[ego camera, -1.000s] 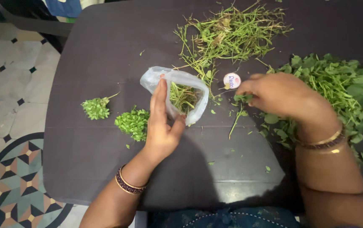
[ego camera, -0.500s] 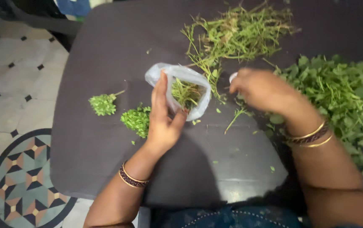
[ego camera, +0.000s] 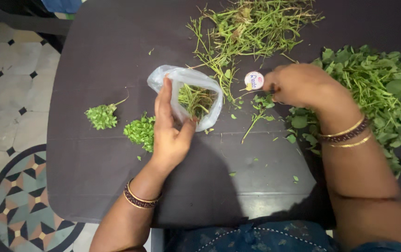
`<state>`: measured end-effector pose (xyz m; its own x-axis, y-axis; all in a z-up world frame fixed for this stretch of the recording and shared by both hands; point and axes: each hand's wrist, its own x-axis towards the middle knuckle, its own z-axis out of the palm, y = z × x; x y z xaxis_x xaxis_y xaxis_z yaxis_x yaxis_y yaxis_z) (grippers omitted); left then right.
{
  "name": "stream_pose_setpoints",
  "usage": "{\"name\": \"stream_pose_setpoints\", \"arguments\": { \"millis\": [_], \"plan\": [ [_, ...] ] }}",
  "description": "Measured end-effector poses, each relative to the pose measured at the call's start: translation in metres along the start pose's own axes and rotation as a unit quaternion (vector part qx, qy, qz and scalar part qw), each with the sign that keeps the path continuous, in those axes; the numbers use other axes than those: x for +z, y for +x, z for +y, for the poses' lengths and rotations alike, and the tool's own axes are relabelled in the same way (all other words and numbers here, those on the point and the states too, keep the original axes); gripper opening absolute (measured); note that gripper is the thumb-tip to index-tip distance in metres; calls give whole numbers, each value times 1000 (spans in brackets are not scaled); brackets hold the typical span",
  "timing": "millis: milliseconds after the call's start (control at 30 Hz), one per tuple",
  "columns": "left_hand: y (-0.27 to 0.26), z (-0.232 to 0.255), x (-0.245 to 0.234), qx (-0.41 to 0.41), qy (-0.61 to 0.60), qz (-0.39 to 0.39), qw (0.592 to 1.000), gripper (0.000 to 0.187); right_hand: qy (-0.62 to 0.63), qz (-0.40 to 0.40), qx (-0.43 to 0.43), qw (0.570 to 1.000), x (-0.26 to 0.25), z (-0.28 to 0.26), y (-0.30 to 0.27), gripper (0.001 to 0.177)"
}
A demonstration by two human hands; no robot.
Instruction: The person sorts green leafy vegetables on a table, picking up stems and leaves and placing them into a clear plastic bag. They handle the vegetables by hand, separating usable parts from stems and discarding unwanted pieces.
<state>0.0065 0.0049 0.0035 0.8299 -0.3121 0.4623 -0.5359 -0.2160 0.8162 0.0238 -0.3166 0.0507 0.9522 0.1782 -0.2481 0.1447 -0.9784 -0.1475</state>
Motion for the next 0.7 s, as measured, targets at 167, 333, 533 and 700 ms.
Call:
{"name": "stream_pose_setpoints", "arguments": {
  "millis": [167,333,533,700],
  "plan": [
    [2,0,-1,-19,-23,-10,1000,94,-19,-58,31,998,10,-6,15,26],
    [-3,-2,2,3,-45,-8,999,91,23,97,-29,995,-5,1,0,18],
    [-1,4,4,-17,-26,-3,1000,90,101,200,-27,974,-35,-26,-33,23],
    [-2,1,2,-8,-22,6,1000,91,192,297,-48,934,-39,-47,-42,18]
  ]
}}
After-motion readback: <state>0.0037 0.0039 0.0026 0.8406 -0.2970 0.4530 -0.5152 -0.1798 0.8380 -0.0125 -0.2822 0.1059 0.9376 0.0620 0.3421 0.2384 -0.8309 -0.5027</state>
